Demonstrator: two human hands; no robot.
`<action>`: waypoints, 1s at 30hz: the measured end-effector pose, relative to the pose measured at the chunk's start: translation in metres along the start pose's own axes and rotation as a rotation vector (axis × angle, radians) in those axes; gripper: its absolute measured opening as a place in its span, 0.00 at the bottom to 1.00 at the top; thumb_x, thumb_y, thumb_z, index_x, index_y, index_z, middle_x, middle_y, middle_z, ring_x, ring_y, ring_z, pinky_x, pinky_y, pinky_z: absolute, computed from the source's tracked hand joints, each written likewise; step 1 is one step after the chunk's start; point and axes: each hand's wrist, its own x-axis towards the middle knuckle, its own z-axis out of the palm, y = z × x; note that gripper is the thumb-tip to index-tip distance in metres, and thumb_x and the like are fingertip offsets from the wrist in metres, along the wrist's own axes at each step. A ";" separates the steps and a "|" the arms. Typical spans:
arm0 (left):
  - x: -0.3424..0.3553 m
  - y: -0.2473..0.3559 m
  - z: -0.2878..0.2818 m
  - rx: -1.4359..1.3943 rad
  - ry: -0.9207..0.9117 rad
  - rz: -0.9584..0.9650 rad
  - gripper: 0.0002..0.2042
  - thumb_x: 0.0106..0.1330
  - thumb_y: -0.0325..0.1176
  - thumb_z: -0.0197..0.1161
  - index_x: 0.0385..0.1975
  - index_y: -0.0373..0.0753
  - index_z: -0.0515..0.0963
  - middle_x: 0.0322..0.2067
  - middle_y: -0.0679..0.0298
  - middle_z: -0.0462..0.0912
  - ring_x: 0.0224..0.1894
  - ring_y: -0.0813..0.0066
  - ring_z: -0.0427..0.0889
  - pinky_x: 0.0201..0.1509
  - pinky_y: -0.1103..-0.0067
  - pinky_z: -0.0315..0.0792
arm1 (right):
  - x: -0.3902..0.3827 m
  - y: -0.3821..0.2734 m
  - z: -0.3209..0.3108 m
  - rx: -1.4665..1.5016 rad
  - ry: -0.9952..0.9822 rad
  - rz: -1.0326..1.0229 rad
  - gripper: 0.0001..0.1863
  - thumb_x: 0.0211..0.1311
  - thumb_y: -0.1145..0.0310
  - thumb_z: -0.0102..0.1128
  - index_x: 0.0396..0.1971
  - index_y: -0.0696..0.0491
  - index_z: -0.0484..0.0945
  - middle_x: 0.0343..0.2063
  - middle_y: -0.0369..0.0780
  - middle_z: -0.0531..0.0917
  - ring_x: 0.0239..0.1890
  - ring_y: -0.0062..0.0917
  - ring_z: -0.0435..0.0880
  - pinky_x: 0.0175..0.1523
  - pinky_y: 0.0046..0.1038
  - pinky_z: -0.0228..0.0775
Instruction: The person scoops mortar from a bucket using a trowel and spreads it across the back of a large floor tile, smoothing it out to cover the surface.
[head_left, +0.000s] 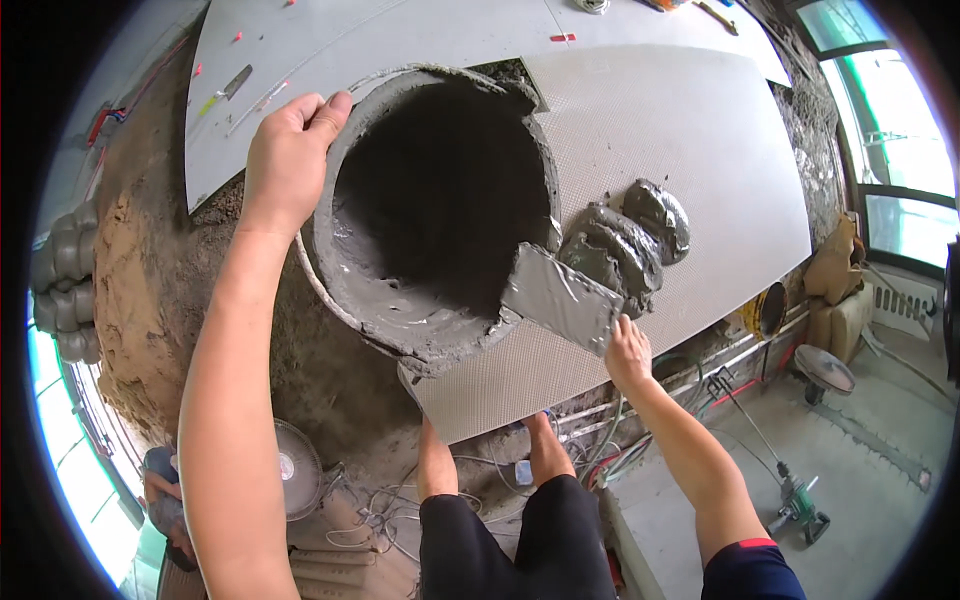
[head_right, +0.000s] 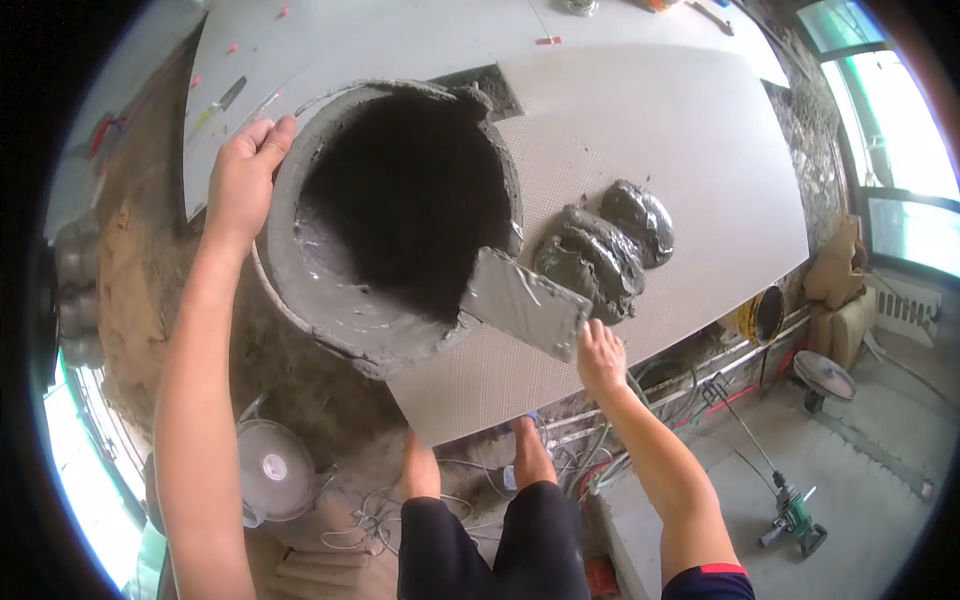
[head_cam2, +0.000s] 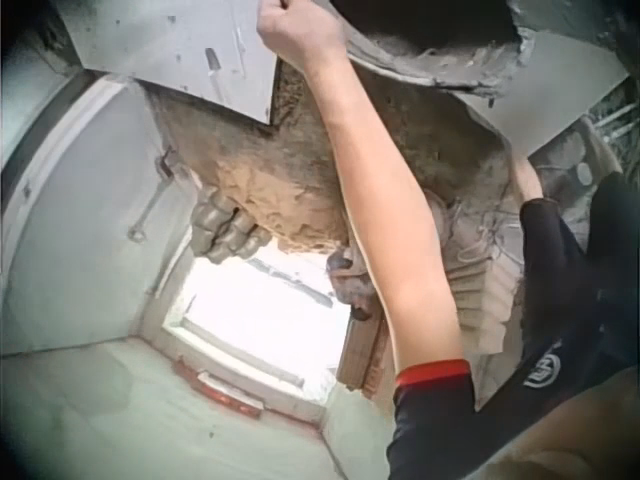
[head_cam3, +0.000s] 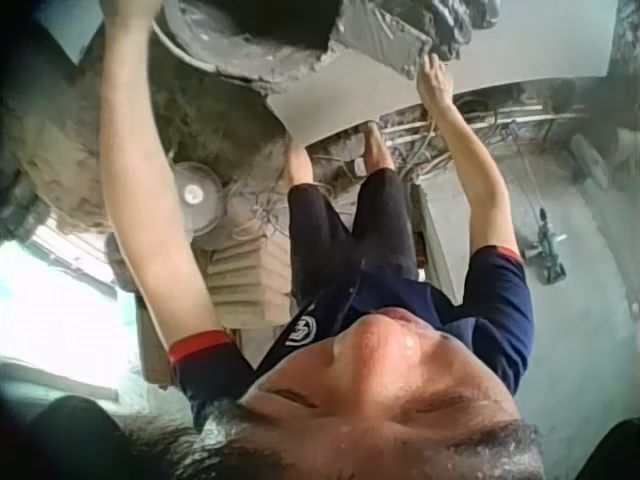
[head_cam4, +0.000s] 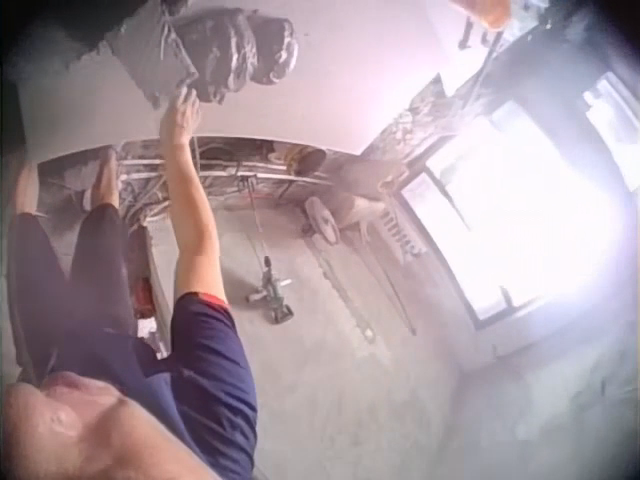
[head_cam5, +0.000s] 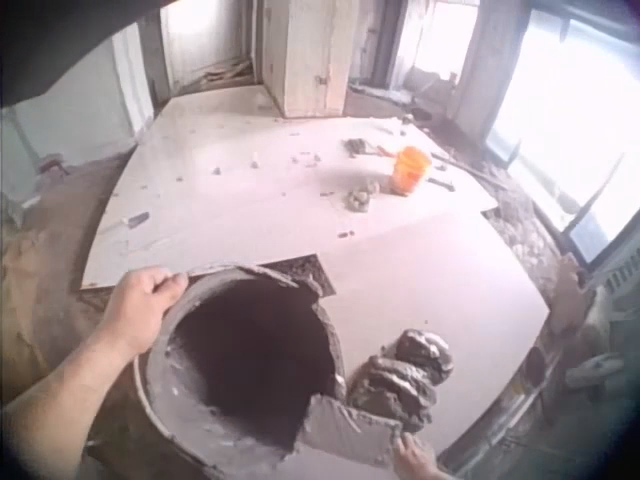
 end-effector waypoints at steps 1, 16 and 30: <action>0.001 -0.002 0.000 -0.004 -0.001 -0.009 0.22 0.72 0.44 0.57 0.17 0.41 0.60 0.18 0.78 0.56 0.23 0.87 0.52 0.26 0.82 0.49 | -0.009 0.016 0.001 -0.062 0.039 0.024 0.15 0.53 0.74 0.52 0.43 0.56 0.72 0.39 0.42 0.74 0.47 0.36 0.76 0.50 0.36 0.68; -0.008 -0.040 -0.018 -0.114 0.104 0.064 0.21 0.72 0.43 0.57 0.20 0.37 0.60 0.18 0.75 0.53 0.24 0.85 0.51 0.25 0.81 0.50 | 0.052 -0.075 -0.099 1.093 -0.510 0.092 0.13 0.57 0.61 0.62 0.31 0.56 0.74 0.19 0.37 0.77 0.22 0.21 0.74 0.30 0.30 0.68; -0.016 -0.013 -0.012 0.046 0.089 0.093 0.27 0.67 0.48 0.62 0.15 0.37 0.60 0.13 0.72 0.53 0.20 0.82 0.51 0.22 0.77 0.50 | 0.043 0.017 -0.120 0.518 -0.108 0.178 0.11 0.53 0.66 0.63 0.35 0.55 0.80 0.20 0.43 0.80 0.25 0.26 0.80 0.34 0.33 0.73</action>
